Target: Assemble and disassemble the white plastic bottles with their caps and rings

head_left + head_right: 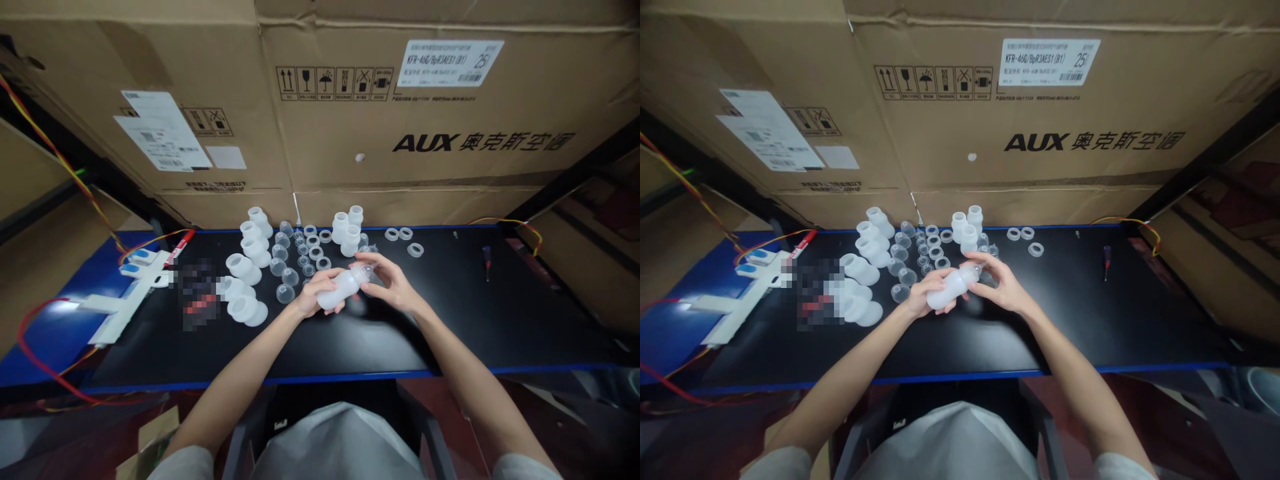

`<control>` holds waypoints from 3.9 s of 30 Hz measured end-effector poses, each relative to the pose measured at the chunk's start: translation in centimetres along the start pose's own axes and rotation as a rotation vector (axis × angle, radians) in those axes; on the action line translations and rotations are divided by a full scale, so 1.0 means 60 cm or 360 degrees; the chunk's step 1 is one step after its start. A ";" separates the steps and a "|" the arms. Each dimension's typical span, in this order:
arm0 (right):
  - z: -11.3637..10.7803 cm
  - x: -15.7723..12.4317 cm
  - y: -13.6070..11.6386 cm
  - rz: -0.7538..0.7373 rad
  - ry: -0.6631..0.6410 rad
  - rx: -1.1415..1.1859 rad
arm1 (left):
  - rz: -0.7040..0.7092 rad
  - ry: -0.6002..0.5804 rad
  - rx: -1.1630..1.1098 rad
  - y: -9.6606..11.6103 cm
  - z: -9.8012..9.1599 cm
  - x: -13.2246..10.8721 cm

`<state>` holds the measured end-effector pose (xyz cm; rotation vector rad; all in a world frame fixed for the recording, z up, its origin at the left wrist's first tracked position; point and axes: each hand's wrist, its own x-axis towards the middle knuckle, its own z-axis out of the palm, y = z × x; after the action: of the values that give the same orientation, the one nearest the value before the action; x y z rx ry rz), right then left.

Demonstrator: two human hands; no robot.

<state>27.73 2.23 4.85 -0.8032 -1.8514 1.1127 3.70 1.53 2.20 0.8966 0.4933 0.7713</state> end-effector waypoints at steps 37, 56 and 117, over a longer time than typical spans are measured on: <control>0.031 -0.004 0.012 -0.0073 0.0330 -0.0067 | 0.1515 0.0803 0.2401 -0.044 0.007 0.002; -0.179 0.008 0.077 -0.0177 0.1998 -0.0523 | 0.1162 0.0441 0.2490 -0.049 0.026 -0.002; -0.057 0.002 0.030 -0.0312 0.0264 -0.0648 | 0.1207 0.0846 0.1640 -0.044 -0.003 0.004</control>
<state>30.85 4.38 4.23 -0.8871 -1.9912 0.5350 4.76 0.80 -0.13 1.9054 1.0923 1.5094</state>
